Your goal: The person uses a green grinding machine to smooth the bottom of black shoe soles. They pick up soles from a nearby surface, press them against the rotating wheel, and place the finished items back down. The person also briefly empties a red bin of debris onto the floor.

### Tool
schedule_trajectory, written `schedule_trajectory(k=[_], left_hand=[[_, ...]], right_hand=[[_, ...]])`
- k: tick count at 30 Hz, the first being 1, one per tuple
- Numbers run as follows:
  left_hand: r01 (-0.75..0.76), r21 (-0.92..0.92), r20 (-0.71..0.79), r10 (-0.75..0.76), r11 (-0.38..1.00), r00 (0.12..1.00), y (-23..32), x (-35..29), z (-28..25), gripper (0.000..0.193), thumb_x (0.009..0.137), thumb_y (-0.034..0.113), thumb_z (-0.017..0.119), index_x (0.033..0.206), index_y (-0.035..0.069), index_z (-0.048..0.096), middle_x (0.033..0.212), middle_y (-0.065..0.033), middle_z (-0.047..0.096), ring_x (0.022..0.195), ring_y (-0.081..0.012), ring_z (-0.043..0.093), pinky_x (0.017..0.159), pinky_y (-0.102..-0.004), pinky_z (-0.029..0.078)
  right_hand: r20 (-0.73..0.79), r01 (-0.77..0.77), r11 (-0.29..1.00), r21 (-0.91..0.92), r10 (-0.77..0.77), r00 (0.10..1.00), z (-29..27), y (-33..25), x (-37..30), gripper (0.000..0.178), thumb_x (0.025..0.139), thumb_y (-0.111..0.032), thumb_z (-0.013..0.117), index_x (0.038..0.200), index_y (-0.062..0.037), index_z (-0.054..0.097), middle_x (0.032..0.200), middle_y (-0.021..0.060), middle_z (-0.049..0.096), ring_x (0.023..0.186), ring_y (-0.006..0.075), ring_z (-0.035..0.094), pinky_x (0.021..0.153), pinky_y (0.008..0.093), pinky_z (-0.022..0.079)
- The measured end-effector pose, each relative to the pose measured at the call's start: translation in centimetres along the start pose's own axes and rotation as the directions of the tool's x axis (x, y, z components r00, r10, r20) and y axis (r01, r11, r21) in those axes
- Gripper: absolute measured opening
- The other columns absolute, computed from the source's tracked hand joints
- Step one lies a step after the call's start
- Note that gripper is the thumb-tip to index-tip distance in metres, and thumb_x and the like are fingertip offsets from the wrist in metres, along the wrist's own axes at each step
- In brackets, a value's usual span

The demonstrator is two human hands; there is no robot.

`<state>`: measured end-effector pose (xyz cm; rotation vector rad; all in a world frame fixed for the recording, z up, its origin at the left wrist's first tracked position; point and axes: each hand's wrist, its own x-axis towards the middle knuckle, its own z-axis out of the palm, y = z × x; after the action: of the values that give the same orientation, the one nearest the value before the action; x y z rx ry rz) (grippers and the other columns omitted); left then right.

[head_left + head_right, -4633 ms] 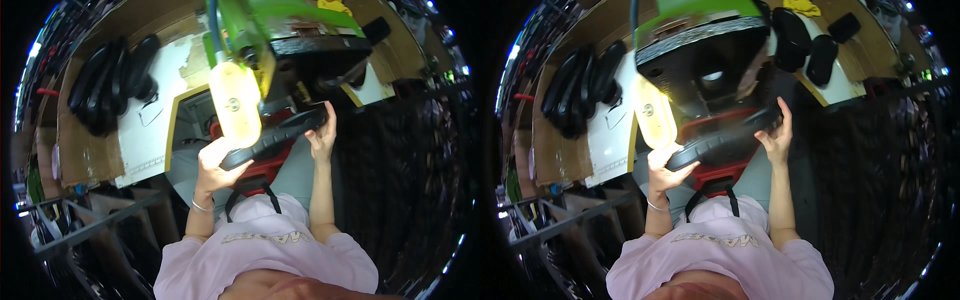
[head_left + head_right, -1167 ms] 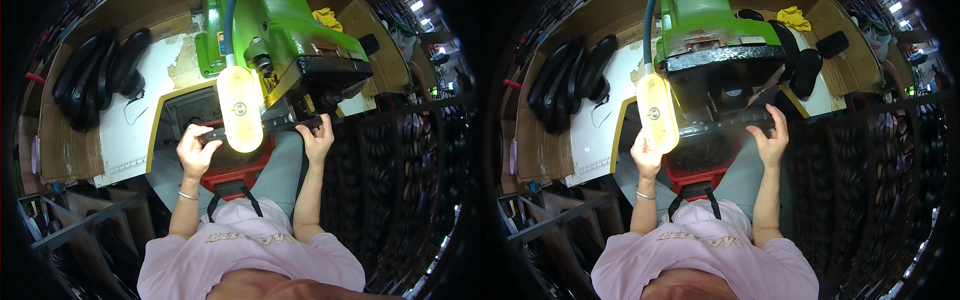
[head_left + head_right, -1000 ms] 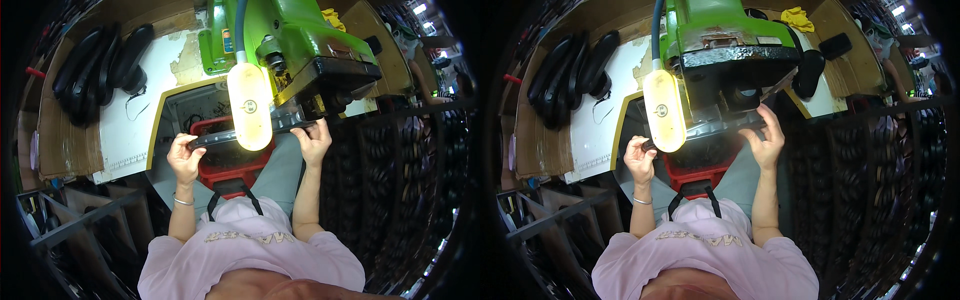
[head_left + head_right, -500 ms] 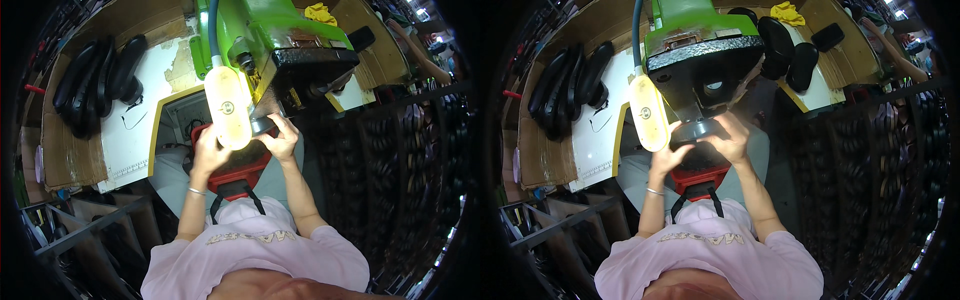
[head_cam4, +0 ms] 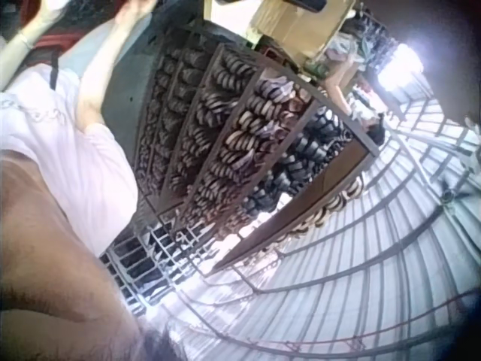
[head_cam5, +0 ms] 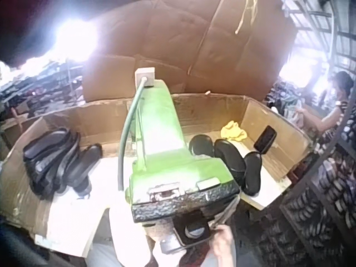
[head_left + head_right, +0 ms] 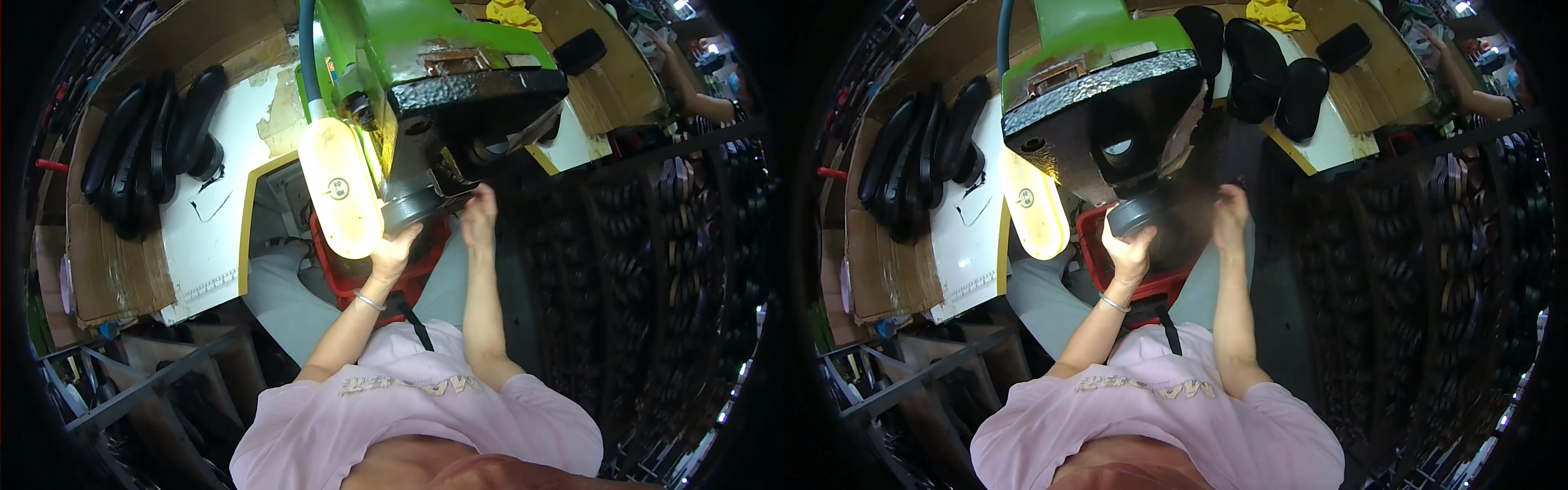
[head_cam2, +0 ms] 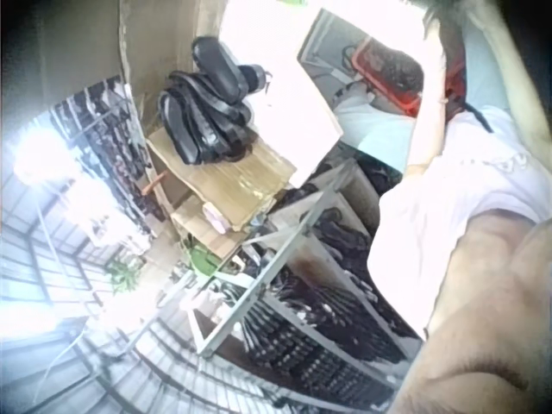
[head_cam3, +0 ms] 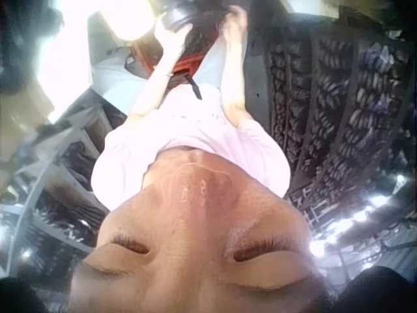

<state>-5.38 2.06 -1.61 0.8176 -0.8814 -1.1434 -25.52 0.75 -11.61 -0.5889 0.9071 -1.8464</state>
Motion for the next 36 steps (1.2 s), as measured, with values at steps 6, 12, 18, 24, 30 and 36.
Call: schedule_trajectory(k=[6,12,18,24,30,36], left_hand=[[-0.108,0.148,0.165,0.083,0.983,0.983,1.1,0.9,-2.7,0.053,0.073,0.011,0.086,0.111,0.001,0.051,0.104,-0.0067,0.058,0.095,-0.0160,0.060,0.087,-0.0297,0.051],[0.071,-0.092,0.089,-0.063,0.993,0.994,4.1,0.9,-4.1,0.047,0.071,0.000,0.081,0.113,-0.001,0.058,0.110,-0.0105,0.063,0.102,-0.0180,0.062,0.092,-0.0316,0.049],[-0.016,0.062,0.127,0.008,0.998,0.992,6.7,0.8,-7.4,0.048,0.067,0.005,0.087,0.105,0.001,0.057,0.104,-0.0096,0.065,0.095,-0.0165,0.063,0.089,-0.0305,0.050],[0.109,-0.055,-0.046,-0.111,0.993,0.993,7.5,-0.4,-12.9,0.054,0.067,0.007,0.088,0.109,0.003,0.053,0.103,-0.0052,0.061,0.091,-0.0134,0.061,0.085,-0.0270,0.051],[-0.334,0.330,0.235,0.266,0.883,0.935,8.4,-4.0,-9.8,0.037,0.073,-0.003,0.077,0.103,0.002,0.055,0.097,-0.0129,0.065,0.105,-0.0322,0.064,0.093,-0.0429,0.051],[-0.480,0.310,0.625,0.205,0.821,0.753,8.2,-5.3,5.9,0.059,0.055,-0.019,0.054,0.110,0.002,0.063,0.129,-0.0212,0.054,0.133,-0.0438,0.041,0.107,-0.0493,0.040]], right_hand=[[0.092,0.397,0.655,-0.643,-0.449,0.889,5.2,-14.5,1.3,0.036,0.067,0.001,0.084,0.095,-0.0022,0.062,0.095,0.0017,0.059,0.090,0.0137,0.054,0.084,0.0256,0.042],[0.405,0.594,0.407,-0.694,-0.460,0.790,11.5,-18.6,0.8,0.038,0.066,-0.004,0.087,0.093,-0.0028,0.060,0.094,0.0032,0.057,0.090,0.0158,0.054,0.083,0.0269,0.042],[0.347,0.482,0.618,-0.621,-0.334,0.876,13.2,-16.1,0.4,0.046,0.062,-0.004,0.089,0.095,-0.0026,0.057,0.096,0.0032,0.055,0.089,0.0137,0.053,0.081,0.0262,0.045],[0.388,0.432,0.772,-0.466,-0.261,0.884,17.1,-13.0,-1.8,0.058,0.056,-0.007,0.093,0.100,-0.0033,0.054,0.099,0.0053,0.055,0.091,0.0141,0.055,0.082,0.0275,0.047],[0.271,0.418,0.827,-0.375,-0.333,0.903,13.9,-11.7,-4.0,0.083,0.068,-0.011,0.086,0.137,0.0016,0.041,0.138,0.0159,0.043,0.129,0.0251,0.041,0.109,0.0359,0.031],[-0.117,-0.042,0.964,-0.264,0.011,0.993,11.5,-18.2,-10.5,0.075,0.084,0.004,0.053,0.151,0.0049,0.017,0.144,0.0211,0.041,0.131,0.0250,0.044,0.110,0.0343,0.033]])
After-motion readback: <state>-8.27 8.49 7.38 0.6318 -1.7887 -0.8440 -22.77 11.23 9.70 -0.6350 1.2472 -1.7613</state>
